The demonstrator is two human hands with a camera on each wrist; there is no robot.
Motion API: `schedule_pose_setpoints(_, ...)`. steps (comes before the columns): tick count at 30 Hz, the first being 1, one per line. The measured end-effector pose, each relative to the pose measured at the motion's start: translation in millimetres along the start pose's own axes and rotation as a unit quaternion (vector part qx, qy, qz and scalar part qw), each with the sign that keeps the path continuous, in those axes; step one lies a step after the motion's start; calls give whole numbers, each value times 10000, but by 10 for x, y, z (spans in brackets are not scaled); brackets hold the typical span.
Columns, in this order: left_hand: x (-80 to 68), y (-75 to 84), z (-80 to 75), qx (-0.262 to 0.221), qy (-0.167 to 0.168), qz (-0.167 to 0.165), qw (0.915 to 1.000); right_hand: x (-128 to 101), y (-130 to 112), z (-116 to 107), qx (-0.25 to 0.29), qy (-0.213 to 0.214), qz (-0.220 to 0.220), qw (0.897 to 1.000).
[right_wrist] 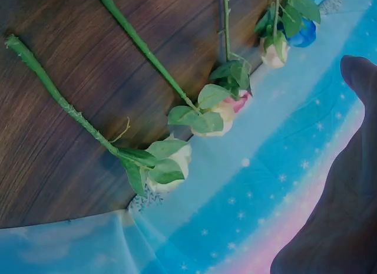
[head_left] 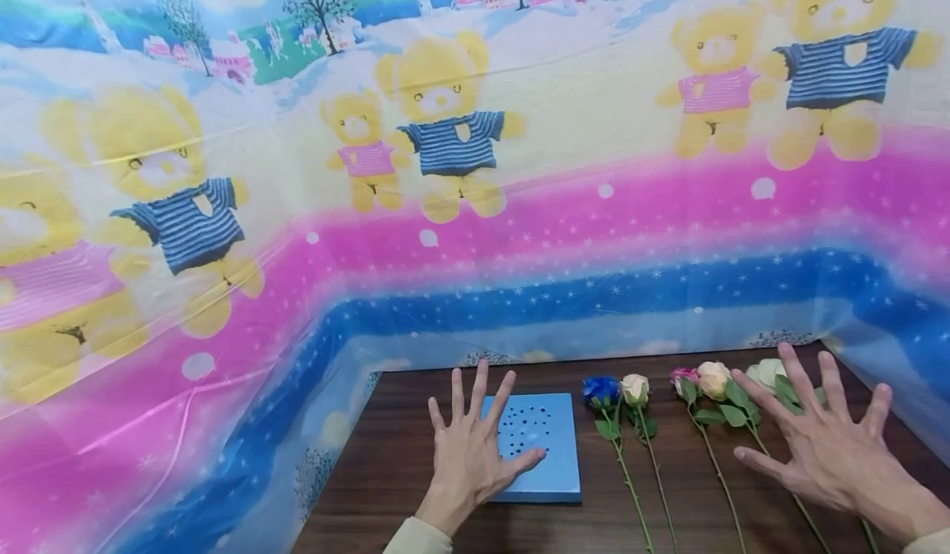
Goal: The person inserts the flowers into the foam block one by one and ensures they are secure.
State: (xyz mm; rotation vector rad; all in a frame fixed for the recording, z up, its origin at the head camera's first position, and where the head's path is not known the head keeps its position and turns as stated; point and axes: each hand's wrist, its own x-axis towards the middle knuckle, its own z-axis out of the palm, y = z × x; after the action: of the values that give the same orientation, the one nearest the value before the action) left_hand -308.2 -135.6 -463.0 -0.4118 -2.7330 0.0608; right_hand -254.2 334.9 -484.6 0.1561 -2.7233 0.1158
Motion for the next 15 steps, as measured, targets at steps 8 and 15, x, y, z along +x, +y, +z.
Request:
schedule_pose_setpoints(8, 1, -57, -11, -734, 212, -281, 9967, 57, 19, -43, 177, -57, 367, 9992)
schedule_pose_setpoints(15, -55, -201, 117, -1829, 78, -808, 9798, 81, 95, -39, 515, -62, 819, 9953)
